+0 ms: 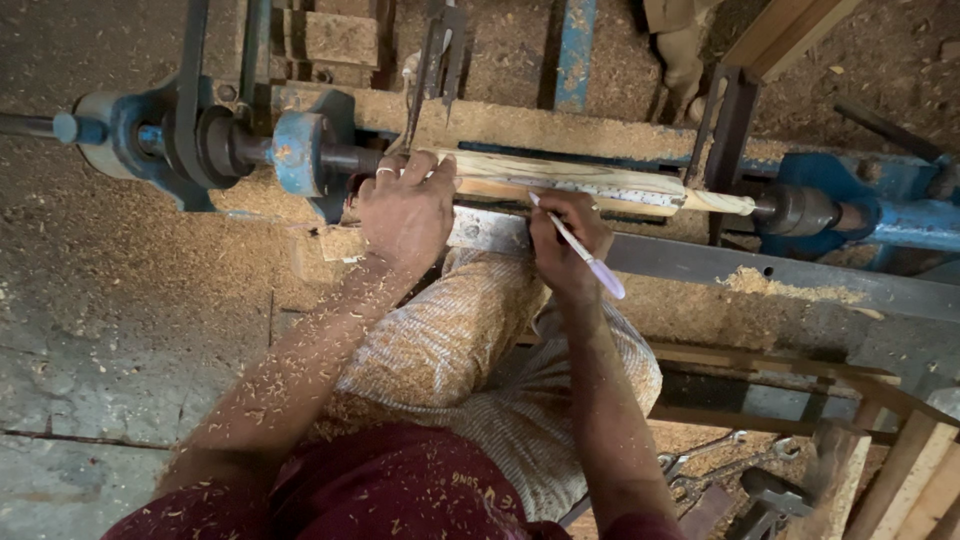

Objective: The person shapes a cylindrical wooden piece mounted on a lathe using a chisel, removing shavings to refine the profile. The person then uses a ruler and a pen to mark measurements on the rotating wood.

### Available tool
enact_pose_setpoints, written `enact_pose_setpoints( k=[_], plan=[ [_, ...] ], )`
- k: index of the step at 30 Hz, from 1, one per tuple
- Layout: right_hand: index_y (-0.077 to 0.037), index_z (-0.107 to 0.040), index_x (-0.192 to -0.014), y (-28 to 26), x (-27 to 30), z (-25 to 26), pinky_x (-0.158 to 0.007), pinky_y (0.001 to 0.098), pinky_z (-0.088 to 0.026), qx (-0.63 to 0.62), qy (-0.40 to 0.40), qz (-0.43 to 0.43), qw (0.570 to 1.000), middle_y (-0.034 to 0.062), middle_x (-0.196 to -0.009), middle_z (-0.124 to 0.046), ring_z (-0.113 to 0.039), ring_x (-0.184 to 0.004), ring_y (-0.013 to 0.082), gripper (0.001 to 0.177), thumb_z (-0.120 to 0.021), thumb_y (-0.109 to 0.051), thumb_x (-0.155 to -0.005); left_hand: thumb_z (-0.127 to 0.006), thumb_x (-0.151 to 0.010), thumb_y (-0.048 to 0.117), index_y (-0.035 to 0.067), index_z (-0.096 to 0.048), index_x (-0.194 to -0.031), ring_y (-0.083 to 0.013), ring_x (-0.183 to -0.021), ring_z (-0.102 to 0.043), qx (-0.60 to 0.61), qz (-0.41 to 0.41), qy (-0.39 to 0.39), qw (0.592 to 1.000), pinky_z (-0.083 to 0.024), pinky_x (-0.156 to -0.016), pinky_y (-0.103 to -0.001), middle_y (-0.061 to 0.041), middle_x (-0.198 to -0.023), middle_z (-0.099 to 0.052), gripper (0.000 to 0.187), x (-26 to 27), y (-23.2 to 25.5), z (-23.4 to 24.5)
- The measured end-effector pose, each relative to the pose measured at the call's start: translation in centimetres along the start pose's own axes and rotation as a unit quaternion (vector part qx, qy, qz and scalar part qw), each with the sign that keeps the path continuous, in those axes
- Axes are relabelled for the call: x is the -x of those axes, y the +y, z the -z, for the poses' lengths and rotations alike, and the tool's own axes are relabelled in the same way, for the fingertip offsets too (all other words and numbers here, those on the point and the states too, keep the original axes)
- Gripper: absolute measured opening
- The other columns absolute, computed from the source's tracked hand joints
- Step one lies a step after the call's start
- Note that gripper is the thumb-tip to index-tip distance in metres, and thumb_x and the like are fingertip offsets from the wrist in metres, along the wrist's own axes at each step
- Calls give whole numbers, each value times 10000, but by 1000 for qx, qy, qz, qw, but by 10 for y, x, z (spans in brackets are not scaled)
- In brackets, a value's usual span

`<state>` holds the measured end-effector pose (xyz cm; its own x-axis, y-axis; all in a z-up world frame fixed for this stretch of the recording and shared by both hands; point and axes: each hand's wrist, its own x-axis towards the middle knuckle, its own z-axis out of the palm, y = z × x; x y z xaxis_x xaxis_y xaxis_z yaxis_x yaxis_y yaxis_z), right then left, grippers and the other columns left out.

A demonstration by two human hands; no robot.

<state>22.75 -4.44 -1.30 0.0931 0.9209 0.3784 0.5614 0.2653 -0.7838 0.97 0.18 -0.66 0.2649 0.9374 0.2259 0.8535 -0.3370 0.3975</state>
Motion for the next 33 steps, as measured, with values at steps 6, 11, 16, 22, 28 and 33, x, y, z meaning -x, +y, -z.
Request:
enact_pose_setpoints(
  k=[6, 11, 16, 22, 28, 33],
  plan=[
    [-35, -689, -1017, 11, 14, -2, -658, 288, -569, 23, -4, -14, 1000, 112, -989, -733, -694, -802, 156, 67, -684, 7, -965, -719, -905, 234, 161, -749, -1175, -286, -1044, -647, -4, 7, -16, 1000, -555, -725, -462, -17, -1103, -660, 282, -1, -1, 1],
    [-57, -706, -1146, 7, -1, 32, -755, 320, -658, 138, 83, 158, 974, 118, -1073, -737, -743, -928, 230, 111, -671, -15, -1049, -708, -893, 241, 169, -749, -1146, -288, -1051, -648, -1, 7, -4, 1000, -556, -740, -471, -12, -1108, -661, 267, -1, -1, -1],
    [66, -673, -1094, 2, -11, 102, -845, 459, -546, 396, 13, 146, 906, 212, -1059, -694, -662, -1004, 351, 190, -650, -62, -954, -701, -910, 223, 167, -757, -1098, -299, -1040, -649, 12, -3, 12, 1000, -554, -729, -482, -15, -1084, -663, 205, -2, -4, -1],
    [-66, -769, -1093, 3, -26, 109, -922, 435, -530, 338, -72, 44, 937, 133, -1007, -689, -662, -1026, 330, 259, -709, -29, -844, -709, -918, 218, 172, -774, -989, -305, -963, -660, 72, 11, -52, 996, -560, -765, -487, -35, -1065, -707, 107, -7, -29, 19],
    [-146, -784, -1037, 12, -29, 26, -849, 387, -562, 212, -97, 68, 970, 113, -1001, -742, -703, -952, 288, 191, -733, -12, -911, -737, -892, 260, 129, -775, -996, -355, -893, -661, 98, -22, -2, 995, -551, -730, -494, -96, -1021, -720, 172, -4, -62, 40],
    [-112, -760, -937, 0, -32, -20, -838, 435, -527, 175, -62, 73, 980, 105, -920, -745, -682, -904, 330, 104, -788, -44, -863, -685, -871, 166, 127, -758, -917, -329, -913, -678, 39, -6, -42, 998, -562, -755, -492, -100, -1047, -720, 95, -9, -61, 27]
  ],
)
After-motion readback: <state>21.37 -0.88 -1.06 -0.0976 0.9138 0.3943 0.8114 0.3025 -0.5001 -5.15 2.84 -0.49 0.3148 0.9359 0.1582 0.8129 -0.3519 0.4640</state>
